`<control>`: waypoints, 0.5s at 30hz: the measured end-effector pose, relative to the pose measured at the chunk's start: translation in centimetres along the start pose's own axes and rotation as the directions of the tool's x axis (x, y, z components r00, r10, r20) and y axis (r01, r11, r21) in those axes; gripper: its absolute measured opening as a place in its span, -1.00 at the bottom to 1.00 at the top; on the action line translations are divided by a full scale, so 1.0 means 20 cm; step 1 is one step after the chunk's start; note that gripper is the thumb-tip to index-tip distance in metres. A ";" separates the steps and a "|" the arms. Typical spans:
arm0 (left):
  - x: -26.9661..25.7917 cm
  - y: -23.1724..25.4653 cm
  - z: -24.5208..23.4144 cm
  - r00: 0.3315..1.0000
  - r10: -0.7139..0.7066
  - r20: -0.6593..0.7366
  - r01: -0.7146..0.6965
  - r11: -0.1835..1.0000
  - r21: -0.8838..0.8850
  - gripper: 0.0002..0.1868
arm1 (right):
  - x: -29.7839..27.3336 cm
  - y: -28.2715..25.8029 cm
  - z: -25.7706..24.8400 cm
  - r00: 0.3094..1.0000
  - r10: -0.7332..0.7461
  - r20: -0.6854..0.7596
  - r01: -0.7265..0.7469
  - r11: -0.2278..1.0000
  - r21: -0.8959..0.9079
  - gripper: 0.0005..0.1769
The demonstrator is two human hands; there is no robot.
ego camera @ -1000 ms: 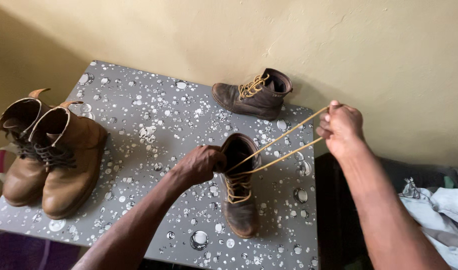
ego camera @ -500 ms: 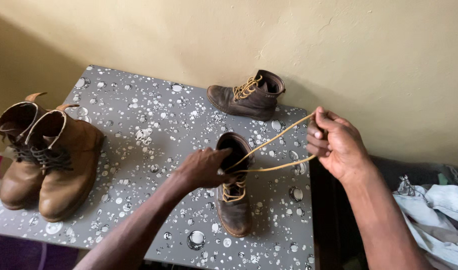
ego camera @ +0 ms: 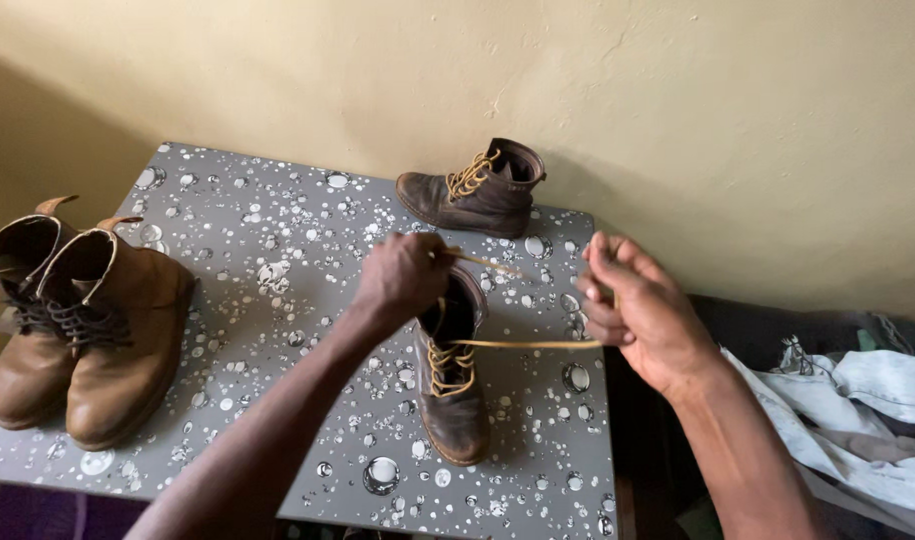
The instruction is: The person laces a brown leather boot on a patterned table, threading yellow laces through eyelets and tightening them. The person then moves to a second brown boot and begins threading dark laces through its eyelets.
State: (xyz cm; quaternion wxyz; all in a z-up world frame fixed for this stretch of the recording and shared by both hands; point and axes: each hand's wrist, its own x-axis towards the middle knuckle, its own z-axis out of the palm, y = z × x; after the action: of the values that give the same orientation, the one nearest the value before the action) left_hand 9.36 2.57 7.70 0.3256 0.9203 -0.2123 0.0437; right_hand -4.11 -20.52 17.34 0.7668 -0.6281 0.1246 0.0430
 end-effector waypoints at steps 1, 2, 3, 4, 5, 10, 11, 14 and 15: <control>0.01 -0.02 -0.03 0.999 -0.042 0.031 0.041 0.998 0.050 -0.72 | -0.01 0.04 -0.01 0.998 0.019 -0.057 -0.024 0.997 -0.079 -0.77; 0.02 -0.03 -0.06 0.994 -0.086 0.060 0.080 0.992 0.101 -0.72 | -0.02 0.08 -0.02 0.993 0.034 -0.116 -0.052 0.987 -0.155 -0.77; 0.03 -0.04 -0.08 0.995 -0.068 0.070 0.057 0.988 0.143 -0.70 | -0.02 0.13 -0.03 0.992 0.055 -0.116 -0.076 0.979 -0.189 -0.75; 0.03 -0.04 -0.10 0.995 -0.050 0.081 0.034 0.982 0.184 -0.67 | -0.02 0.19 -0.04 0.990 0.075 -0.118 -0.100 0.970 -0.222 -0.70; 0.02 -0.04 -0.11 0.995 -0.033 0.092 0.011 0.974 0.227 -0.64 | -0.02 0.25 -0.04 0.988 0.095 -0.118 -0.123 0.959 -0.254 -0.64; -0.01 -0.02 -0.07 0.978 -0.005 0.207 -0.093 0.881 0.463 -0.79 | 0.02 0.55 -0.07 0.987 0.152 0.046 -0.107 0.848 -0.519 -0.53; -0.04 0.00 -0.05 0.966 -0.033 0.255 -0.099 0.867 0.488 -0.77 | 0.03 0.60 -0.07 0.984 0.160 0.081 -0.086 0.819 -0.568 -0.49; -0.10 0.05 -0.01 0.973 0.022 0.228 -0.138 0.851 0.506 -0.67 | 0.05 0.71 -0.06 0.970 0.184 0.157 -0.043 0.771 -0.635 -0.23; -0.13 0.07 -0.01 0.980 0.155 0.127 -0.197 0.855 0.480 -0.59 | 0.05 0.74 -0.05 0.962 0.225 0.152 -0.070 0.747 -0.661 -0.22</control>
State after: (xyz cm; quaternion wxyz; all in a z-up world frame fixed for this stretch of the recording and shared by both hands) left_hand 6.30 2.62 8.12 0.0673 0.9503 -0.2910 0.0873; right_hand -6.58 -18.50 2.80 0.5044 -0.8339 0.0650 0.2145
